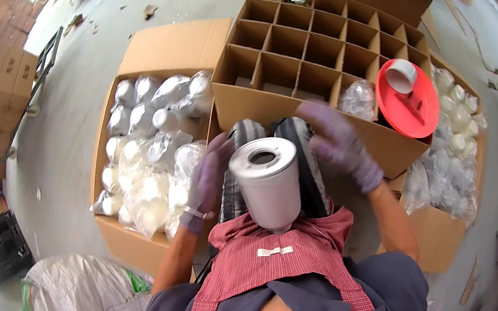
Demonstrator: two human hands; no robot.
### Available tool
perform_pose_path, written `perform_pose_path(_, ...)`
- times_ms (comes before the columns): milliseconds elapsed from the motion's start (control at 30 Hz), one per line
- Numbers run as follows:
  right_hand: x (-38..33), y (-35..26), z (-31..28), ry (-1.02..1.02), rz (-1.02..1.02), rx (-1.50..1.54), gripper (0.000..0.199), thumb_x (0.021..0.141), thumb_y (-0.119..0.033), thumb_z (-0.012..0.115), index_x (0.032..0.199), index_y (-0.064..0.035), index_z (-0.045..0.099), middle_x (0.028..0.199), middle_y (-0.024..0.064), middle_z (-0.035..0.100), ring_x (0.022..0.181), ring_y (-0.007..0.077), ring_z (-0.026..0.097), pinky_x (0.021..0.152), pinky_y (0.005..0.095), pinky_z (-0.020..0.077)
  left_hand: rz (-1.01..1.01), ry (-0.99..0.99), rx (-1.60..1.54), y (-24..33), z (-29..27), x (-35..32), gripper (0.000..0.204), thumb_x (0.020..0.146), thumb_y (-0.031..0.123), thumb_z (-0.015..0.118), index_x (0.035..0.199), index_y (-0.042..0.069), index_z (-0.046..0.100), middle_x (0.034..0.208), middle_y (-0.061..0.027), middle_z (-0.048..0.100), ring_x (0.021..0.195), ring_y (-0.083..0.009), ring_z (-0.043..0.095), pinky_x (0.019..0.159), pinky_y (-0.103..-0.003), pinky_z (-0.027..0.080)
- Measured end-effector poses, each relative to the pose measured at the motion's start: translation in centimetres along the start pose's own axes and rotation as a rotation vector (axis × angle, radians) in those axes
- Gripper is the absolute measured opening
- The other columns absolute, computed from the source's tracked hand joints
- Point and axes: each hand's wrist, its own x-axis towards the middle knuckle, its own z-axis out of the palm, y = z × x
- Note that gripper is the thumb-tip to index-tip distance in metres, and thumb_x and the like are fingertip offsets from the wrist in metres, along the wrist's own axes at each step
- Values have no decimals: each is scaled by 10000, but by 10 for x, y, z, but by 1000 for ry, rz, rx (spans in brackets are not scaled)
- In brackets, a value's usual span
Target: The person packages plastic bottles into cardboard boxes. They remove bottles from plastic wrapping, place them into individual compartments in a larger box, and then move a filled tray onto a stack of boxes.
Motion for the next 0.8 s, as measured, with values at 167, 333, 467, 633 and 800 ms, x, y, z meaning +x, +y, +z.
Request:
perform_pose_path(167, -17, -42, 70, 18, -66, 77, 402, 824, -318, 680, 1116, -46, 635, 1102, 129, 644, 1074, 295, 584, 975, 420, 421, 52, -242, 91, -20, 20, 47, 508, 1031, 346, 330, 1282, -49, 527, 1313, -176, 547, 1251, -245, 493, 1083, -347, 350)
perform_pose_path(333, -43, -19, 58, 14, -25, 324, 181, 814, -178, 680, 958, -74, 715, 991, 46, 675, 1027, 226, 595, 1064, 438, 333, -56, -398, 258, -15, 32, 42, 479, 1028, 335, 351, 1163, -42, 614, 1245, -156, 594, 1236, -239, 507, 1063, -344, 362)
perform_pose_path(467, -58, -8, 38, -117, 99, 461, 209, 852, -242, 646, 941, -74, 734, 1064, 66, 647, 1095, 208, 573, 1144, 470, 205, 41, -337, 418, -21, 36, 29, 396, 991, 253, 406, 1109, -46, 637, 1169, -156, 633, 1182, -257, 555, 1020, -336, 401)
perform_pose_path(633, -49, -22, 49, 208, 396, 1093, 459, 1011, -272, 390, 1351, 32, 441, 1266, 128, 555, 1233, 211, 495, 1079, 319, 353, 2, -342, 256, -28, 48, 48, 513, 1021, 336, 307, 1197, -62, 580, 1160, -185, 642, 1108, -249, 600, 1005, -333, 431)
perform_pose_path(800, -38, -24, 73, 310, 666, 745, 459, 976, -197, 442, 1365, 43, 411, 1297, 175, 537, 1236, 258, 501, 1076, 357, 357, -53, -369, 268, -30, 42, 40, 536, 1025, 348, 295, 1121, -73, 612, 1164, -195, 636, 1083, -283, 613, 1005, -349, 431)
